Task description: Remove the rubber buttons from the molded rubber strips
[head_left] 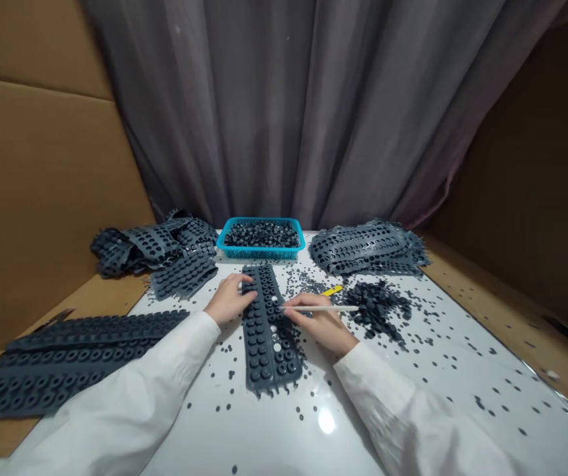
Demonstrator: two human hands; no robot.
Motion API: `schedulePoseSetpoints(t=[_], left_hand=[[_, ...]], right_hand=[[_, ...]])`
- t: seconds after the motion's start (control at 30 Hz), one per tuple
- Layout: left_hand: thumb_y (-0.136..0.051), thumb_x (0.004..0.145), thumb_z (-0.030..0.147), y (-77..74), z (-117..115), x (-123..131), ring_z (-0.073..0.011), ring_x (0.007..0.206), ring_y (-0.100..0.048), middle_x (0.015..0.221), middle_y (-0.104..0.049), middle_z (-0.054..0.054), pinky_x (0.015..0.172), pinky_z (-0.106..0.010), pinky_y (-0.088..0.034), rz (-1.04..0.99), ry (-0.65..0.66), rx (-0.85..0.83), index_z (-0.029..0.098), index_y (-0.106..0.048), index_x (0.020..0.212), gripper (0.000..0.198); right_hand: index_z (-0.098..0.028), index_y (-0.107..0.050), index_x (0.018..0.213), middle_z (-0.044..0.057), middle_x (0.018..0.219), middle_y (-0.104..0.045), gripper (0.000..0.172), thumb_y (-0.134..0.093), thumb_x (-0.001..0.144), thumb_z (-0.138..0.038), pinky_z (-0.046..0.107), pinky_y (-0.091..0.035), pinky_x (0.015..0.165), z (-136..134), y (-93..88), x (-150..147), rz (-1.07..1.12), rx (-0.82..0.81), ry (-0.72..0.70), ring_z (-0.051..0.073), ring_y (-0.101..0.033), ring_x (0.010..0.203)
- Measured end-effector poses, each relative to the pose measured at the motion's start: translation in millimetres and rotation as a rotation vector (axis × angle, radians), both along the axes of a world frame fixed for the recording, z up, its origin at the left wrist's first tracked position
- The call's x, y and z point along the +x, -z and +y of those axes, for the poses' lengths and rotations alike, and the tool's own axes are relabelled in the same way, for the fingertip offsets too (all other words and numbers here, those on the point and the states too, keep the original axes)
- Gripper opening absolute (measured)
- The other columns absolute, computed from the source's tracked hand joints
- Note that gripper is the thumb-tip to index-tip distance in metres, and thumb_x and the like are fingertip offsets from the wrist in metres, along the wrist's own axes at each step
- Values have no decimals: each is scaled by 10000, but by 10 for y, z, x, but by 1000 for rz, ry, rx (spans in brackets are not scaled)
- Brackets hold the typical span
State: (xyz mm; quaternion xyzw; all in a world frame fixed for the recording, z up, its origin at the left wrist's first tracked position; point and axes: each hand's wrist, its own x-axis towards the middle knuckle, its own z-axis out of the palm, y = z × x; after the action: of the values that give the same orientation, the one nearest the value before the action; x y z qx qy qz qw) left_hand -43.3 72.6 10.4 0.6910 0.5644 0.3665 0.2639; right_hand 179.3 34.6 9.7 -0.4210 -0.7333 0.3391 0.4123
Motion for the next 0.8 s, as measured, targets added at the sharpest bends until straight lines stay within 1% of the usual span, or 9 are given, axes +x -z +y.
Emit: schedulePoseSetpoints(t=[0.1, 0.17, 0.2, 0.27, 0.37, 0.43, 0.5, 0.63, 0.8], left_hand=[[-653, 615, 219, -70, -486, 19, -243, 947, -524, 897, -567, -26, 860, -365, -396, 75, 103, 15, 211, -573, 816, 216], [-637, 647, 243, -92, -764, 21, -220, 847, -519, 814, -533, -8, 774, -352, -417, 241, 216, 76, 211, -510, 744, 163], [-660, 629, 264, -90, -864, 17, -216, 807, -512, 780, -518, -1, 746, -351, -422, 296, 265, 77, 211, -487, 719, 202], [-693, 589, 268, -55, -981, 5, -229, 848, -508, 843, -522, -17, 761, -364, -429, 350, 290, 73, 210, -487, 767, 278], [-690, 583, 230, 43, -1008, -19, -281, 1091, -447, 1128, -494, -81, 923, -430, -382, 359, 306, 72, 209, -497, 1001, 461], [-656, 630, 227, 105, -996, -31, -300, 1225, -352, 1297, -409, -104, 1011, -461, -313, 367, 340, 80, 216, -448, 1151, 561], [-622, 682, 241, 145, -993, -38, -302, 1294, -277, 1394, -329, -107, 1057, -477, -261, 387, 359, 76, 220, -393, 1242, 605], [-604, 724, 282, 180, -1003, -49, -301, 1341, -205, 1461, -255, -103, 1096, -500, -183, 440, 378, 52, 210, -345, 1311, 646], [-604, 733, 317, 234, -991, -70, -288, 1348, -208, 1483, -225, -99, 1108, -491, -161, 464, 385, 50, 202, -290, 1366, 716]], right_hand=[[-166, -685, 756, 58, 728, -692, 109, -612, 789, -240, 270, -493, 622, -183, 45, -60, -36, 96, -128, 163, -636, 673], [-162, -674, 785, 63, 726, -676, 115, -585, 811, -230, 254, -482, 612, -298, 79, -65, -44, 180, -237, 150, -622, 665], [-158, -667, 808, 68, 732, -669, 118, -568, 822, -220, 246, -478, 613, -350, 93, -60, -46, 216, -297, 146, -616, 671], [-154, -647, 849, 77, 741, -658, 121, -536, 834, -199, 241, -469, 622, -435, 110, -44, -72, 288, -401, 145, -605, 686], [-156, -616, 879, 86, 745, -645, 119, -511, 831, -182, 254, -451, 635, -501, 114, -23, -140, 385, -475, 155, -586, 695], [-159, -601, 890, 89, 746, -638, 117, -505, 824, -173, 257, -444, 630, -511, 108, -15, -159, 413, -486, 157, -573, 682], [-165, -586, 900, 90, 746, -635, 118, -493, 827, -171, 259, -443, 630, -507, 99, -12, -170, 423, -497, 158, -567, 674], [-177, -559, 917, 87, 745, -628, 117, -473, 839, -185, 271, -449, 654, -496, 93, -7, -223, 432, -540, 163, -579, 686], [-178, -556, 913, 76, 728, -623, 109, -475, 840, -170, 287, -455, 652, -498, 104, -5, -249, 458, -554, 162, -579, 676]])
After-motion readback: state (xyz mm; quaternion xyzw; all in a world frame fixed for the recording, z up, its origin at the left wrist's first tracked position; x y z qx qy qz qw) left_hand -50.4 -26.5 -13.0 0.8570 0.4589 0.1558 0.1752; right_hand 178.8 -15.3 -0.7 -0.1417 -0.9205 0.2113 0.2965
